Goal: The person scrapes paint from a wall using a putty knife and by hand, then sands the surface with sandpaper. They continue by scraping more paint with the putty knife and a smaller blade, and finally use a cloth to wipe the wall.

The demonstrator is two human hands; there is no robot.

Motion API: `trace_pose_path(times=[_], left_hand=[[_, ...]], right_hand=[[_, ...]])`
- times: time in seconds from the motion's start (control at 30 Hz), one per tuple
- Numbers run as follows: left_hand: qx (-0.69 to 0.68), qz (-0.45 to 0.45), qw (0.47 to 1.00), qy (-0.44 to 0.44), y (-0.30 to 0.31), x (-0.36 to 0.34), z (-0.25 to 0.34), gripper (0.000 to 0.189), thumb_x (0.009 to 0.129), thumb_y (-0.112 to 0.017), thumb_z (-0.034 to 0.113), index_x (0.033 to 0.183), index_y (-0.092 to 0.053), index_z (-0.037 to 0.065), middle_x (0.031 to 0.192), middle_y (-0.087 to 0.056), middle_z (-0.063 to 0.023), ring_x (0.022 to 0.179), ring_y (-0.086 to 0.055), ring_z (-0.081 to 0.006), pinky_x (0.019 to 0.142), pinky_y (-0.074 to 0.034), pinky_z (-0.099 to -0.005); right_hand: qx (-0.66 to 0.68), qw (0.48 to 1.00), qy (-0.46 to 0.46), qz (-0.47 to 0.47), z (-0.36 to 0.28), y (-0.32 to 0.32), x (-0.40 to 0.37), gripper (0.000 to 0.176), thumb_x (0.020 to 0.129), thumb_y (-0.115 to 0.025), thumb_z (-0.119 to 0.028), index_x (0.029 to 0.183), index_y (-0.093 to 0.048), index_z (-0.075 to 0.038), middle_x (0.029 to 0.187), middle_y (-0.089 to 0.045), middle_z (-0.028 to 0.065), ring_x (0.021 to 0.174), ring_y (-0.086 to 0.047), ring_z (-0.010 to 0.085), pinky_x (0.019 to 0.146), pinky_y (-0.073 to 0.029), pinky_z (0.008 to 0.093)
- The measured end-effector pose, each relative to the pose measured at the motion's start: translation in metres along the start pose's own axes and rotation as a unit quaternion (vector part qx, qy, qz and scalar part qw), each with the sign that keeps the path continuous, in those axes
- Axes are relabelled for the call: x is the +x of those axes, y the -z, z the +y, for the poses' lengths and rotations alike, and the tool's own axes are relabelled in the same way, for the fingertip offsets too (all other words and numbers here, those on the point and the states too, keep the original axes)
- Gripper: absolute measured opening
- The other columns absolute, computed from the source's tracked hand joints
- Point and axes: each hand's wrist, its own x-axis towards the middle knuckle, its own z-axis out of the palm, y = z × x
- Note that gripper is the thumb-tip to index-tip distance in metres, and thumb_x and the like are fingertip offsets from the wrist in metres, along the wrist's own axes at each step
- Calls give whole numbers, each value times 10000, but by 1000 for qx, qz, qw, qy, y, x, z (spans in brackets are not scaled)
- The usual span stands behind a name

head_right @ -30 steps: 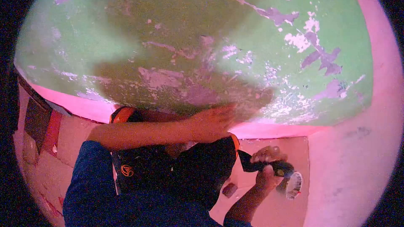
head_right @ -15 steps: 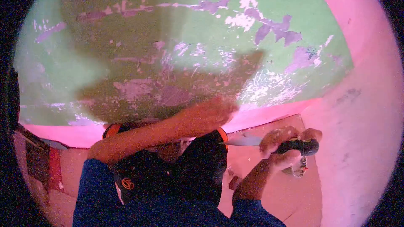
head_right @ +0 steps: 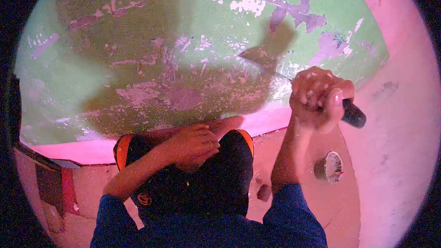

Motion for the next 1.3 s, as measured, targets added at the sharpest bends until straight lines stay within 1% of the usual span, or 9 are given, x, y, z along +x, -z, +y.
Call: trace_pose_path(times=[0.17, 0.4, 0.5, 0.53, 0.57, 0.7, 0.97, 1.03, 1.3], left_hand=[[-103, 200, 967, 119, 19, -4, -7, 187, 790, -588, 210, 927, -634, 91, 916, -628, -95, 857, -599, -277, 789, -459, -422], [-76, 214, 965, 133, 7, -23, -7, 173, 783, -607, 211, 898, -648, 89, 887, -642, -101, 833, -609, -281, 763, -467, -400], [-120, 223, 940, 228, 9, -27, -3, 173, 792, -605, 220, 906, -650, 96, 895, -646, -96, 847, -611, -269, 776, -460, -386], [-119, 218, 940, 234, 11, -28, -2, 175, 797, -604, 223, 909, -651, 97, 900, -647, -93, 850, -611, -266, 782, -456, -384], [-115, 217, 940, 239, 12, -28, -6, 176, 802, -602, 226, 913, -651, 98, 906, -648, -91, 854, -612, -263, 789, -452, -383], [-40, 290, 945, 144, 9, -26, -9, 133, 736, -641, 125, 849, -639, 55, 740, -636, -120, 657, -618, -295, 615, -491, -383], [-47, 298, 941, 155, 11, -31, -11, 139, 733, -646, 117, 857, -628, 56, 761, -643, -116, 670, -628, -277, 610, -498, -372], [-34, 305, 941, 145, 12, -35, -9, 143, 734, -646, 116, 860, -625, 51, 758, -643, -118, 672, -629, -283, 611, -501, -371], [-46, 289, 942, 165, 1, -31, -17, 149, 713, -667, 140, 835, -625, 65, 735, -639, -102, 650, -629, -263, 610, -504, -382]], right_hand=[[269, 920, -97, -269, -17, 67, 22, 419, 867, -392, -136, 455, -325, -170, 388, -247, -43, 319, -237, 69, 332, -283, 191], [541, 814, -185, 100, 38, 121, -58, 246, 661, -653, -72, 693, -414, -117, 567, -399, 3, 453, -413, 163, 438, -364, 283], [-31, 994, -24, -99, 34, -11, -34, 241, 760, -581, -110, 567, -437, -118, 458, -412, 1, 322, -344, 118, 306, -259, 252], [-27, 981, -59, -182, 48, 19, -62, 101, 732, -584, -136, 819, -539, -114, 665, -539, 57, 574, -536, 227, 468, -409, 334], [-439, 824, -25, -359, -4, -18, -23, 204, 752, -606, -138, 622, -451, -113, 490, -416, -6, 362, -376, 120, 386, -330, 205], [120, 968, -83, -205, -35, 70, -53, 286, 776, -584, -172, 565, -393, -144, 564, -395, -8, 509, -410, 154, 545, -407, 274], [-580, 777, -240, -42, -3, -14, -84, 114, 788, -545, -195, 728, -576, -104, 691, -498, -22, 660, -499, 112, 552, -399, 276], [-322, 797, -188, -475, -12, -19, -29, 242, 733, -586, -301, 798, -598, -68, 712, -582, 83, 574, -570, 199, 538, -463, 358], [-628, 567, -204, -492, -17, -66, -58, 260, 830, -509, -313, 799, -605, -74, 716, -580, 85, 632, -576, 261, 549, -443, 376]])
